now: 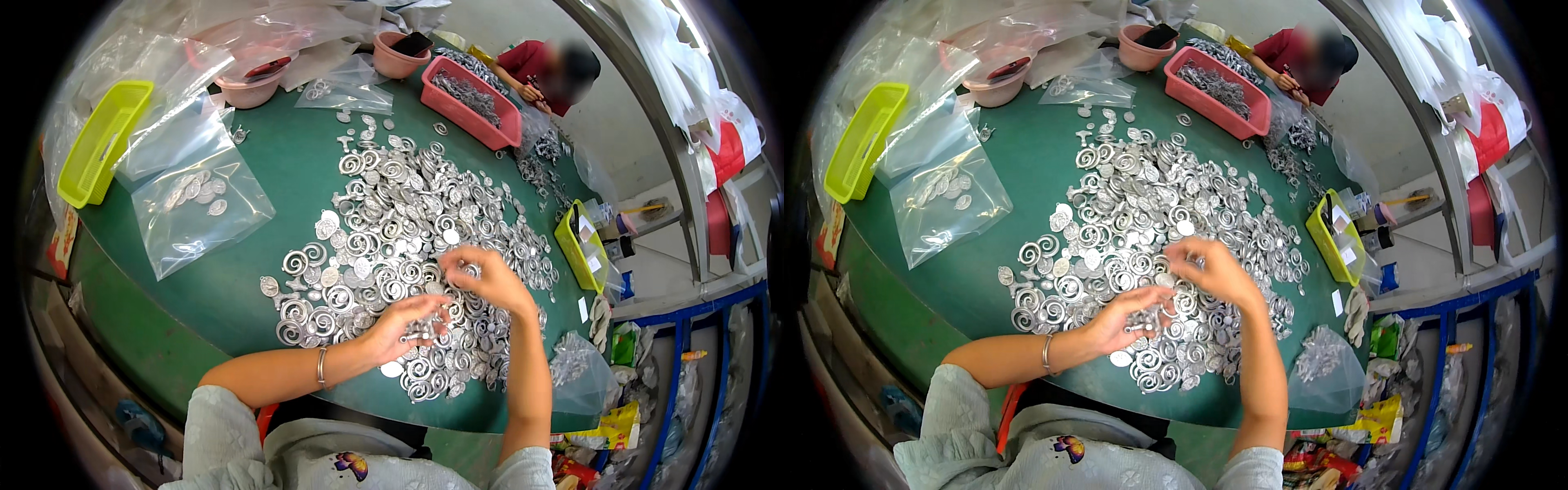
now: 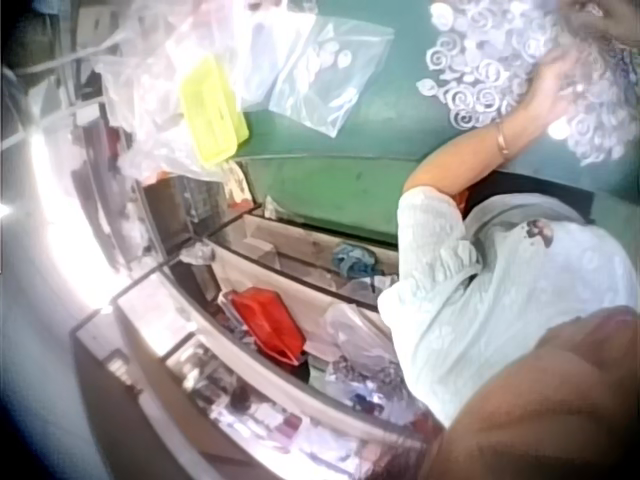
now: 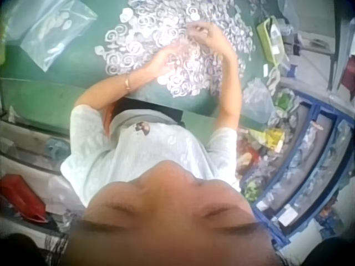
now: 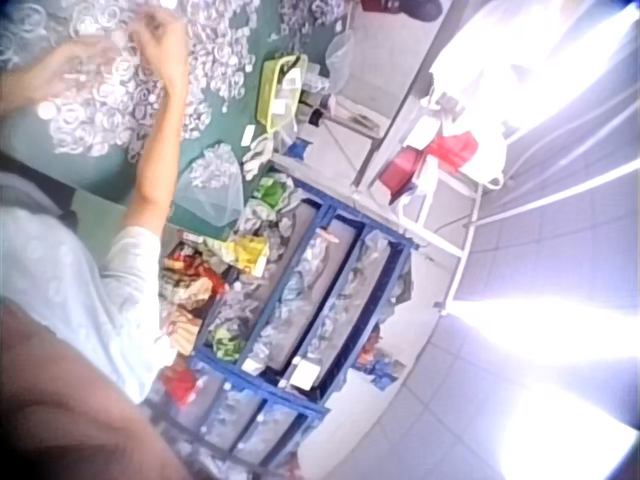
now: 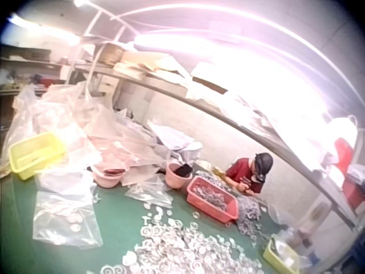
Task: The person sorts silver metal hardware components by hand from a large pile into small plastic bags.
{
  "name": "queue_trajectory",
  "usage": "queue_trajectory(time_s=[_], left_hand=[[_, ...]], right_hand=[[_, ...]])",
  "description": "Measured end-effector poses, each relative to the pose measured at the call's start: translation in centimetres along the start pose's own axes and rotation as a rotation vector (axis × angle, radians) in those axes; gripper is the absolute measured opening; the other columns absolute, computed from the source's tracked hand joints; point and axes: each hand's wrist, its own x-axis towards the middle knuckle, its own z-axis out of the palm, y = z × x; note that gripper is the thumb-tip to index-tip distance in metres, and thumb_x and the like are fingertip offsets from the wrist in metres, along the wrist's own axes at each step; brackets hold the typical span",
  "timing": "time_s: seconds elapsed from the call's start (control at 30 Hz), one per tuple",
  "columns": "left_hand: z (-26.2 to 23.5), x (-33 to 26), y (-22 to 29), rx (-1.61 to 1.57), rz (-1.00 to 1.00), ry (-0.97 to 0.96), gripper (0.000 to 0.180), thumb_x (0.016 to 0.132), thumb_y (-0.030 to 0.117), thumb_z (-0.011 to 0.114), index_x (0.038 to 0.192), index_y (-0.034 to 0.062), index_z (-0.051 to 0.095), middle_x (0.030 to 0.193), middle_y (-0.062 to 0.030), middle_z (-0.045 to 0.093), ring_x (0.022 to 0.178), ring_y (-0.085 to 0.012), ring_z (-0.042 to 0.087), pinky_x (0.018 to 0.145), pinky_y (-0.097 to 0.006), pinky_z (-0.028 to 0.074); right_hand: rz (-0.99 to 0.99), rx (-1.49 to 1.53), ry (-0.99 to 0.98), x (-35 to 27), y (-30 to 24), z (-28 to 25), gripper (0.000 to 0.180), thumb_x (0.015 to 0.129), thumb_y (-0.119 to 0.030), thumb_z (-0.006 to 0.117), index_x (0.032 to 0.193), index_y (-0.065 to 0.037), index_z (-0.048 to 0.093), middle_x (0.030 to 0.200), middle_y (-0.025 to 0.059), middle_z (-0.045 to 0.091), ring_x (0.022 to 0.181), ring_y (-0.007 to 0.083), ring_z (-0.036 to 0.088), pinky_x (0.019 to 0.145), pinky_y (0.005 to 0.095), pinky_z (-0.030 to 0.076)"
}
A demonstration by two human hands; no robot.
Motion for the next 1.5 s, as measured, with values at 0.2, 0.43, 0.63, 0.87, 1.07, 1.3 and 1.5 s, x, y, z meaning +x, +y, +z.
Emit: queue_trajectory(time_s=[0.2,0.43,0.63,0.87,1.07,1.3,1.5], left_hand=[[-0.9,0.7,-0.3,0.092,-0.142,-0.151,0.026,0.087,0.018,0.054,0.108,0.0032,0.056,0.087,-0.0061,0.057,0.068,-0.0115,0.048,0.050,-0.022,0.035],[-0.3,0.4,0.0,0.030,-0.112,-0.028,0.038,0.086,0.021,0.048,0.119,0.0019,0.051,0.096,-0.0129,0.058,0.068,-0.0142,0.048,0.053,-0.021,0.036],[0.0,0.5,0.2,0.040,-0.096,-0.084,0.052,0.093,0.042,0.038,0.130,0.0053,0.041,0.098,-0.0148,0.059,0.067,-0.0148,0.051,0.051,-0.022,0.037],[0.4,0.0,0.3,-0.054,0.045,0.046,0.039,0.093,0.040,0.041,0.112,0.0077,0.052,0.095,-0.0125,0.058,0.067,-0.0150,0.053,0.052,-0.026,0.040],[-0.2,0.6,-0.1,0.069,-0.040,-0.036,0.022,0.087,0.023,0.053,0.094,0.0025,0.059,0.084,-0.0088,0.055,0.070,-0.0153,0.051,0.051,-0.027,0.038],[-0.3,0.6,-0.2,0.023,-0.012,-0.027,0.029,0.092,0.023,0.048,0.112,0.0031,0.055,0.094,-0.0093,0.056,0.072,-0.0149,0.051,0.055,-0.027,0.039],[0.3,-0.1,0.6,0.089,0.016,-0.070,0.047,0.093,0.022,0.045,0.137,0.0104,0.034,0.115,-0.0120,0.055,0.086,-0.0170,0.056,0.069,-0.031,0.047]], right_hand=[[-0.147,-0.528,0.567,7.3,6.2,2.5,0.027,0.073,-0.006,0.064,0.099,-0.003,0.062,0.105,0.0098,0.057,0.100,0.0289,0.049,0.085,0.0376,0.039],[-0.162,-0.480,0.489,7.5,6.6,2.3,0.018,0.072,-0.013,0.069,0.086,-0.003,0.061,0.096,0.0070,0.057,0.097,0.0264,0.048,0.087,0.0386,0.031],[-0.065,-0.243,0.451,4.8,5.6,1.1,0.016,0.072,-0.014,0.070,0.082,-0.004,0.062,0.094,0.0081,0.060,0.094,0.0256,0.052,0.087,0.0371,0.035],[-0.156,0.016,0.004,0.6,0.1,0.8,0.022,0.072,-0.002,0.065,0.094,-0.004,0.064,0.102,0.0104,0.060,0.099,0.0269,0.054,0.089,0.0360,0.040],[-0.171,-0.633,0.540,5.9,5.1,3.0,0.027,0.071,-0.006,0.066,0.097,-0.007,0.062,0.106,0.0073,0.055,0.104,0.0293,0.046,0.093,0.0411,0.032],[-0.153,-0.018,0.682,5.3,5.9,2.3,0.020,0.078,-0.004,0.061,0.098,-0.002,0.060,0.095,0.0070,0.060,0.090,0.0207,0.054,0.083,0.0327,0.038],[0.039,0.129,0.488,0.7,3.6,1.4,0.018,0.086,-0.006,0.056,0.102,-0.002,0.062,0.089,0.0053,0.064,0.083,0.0100,0.056,0.073,0.0253,0.045]])
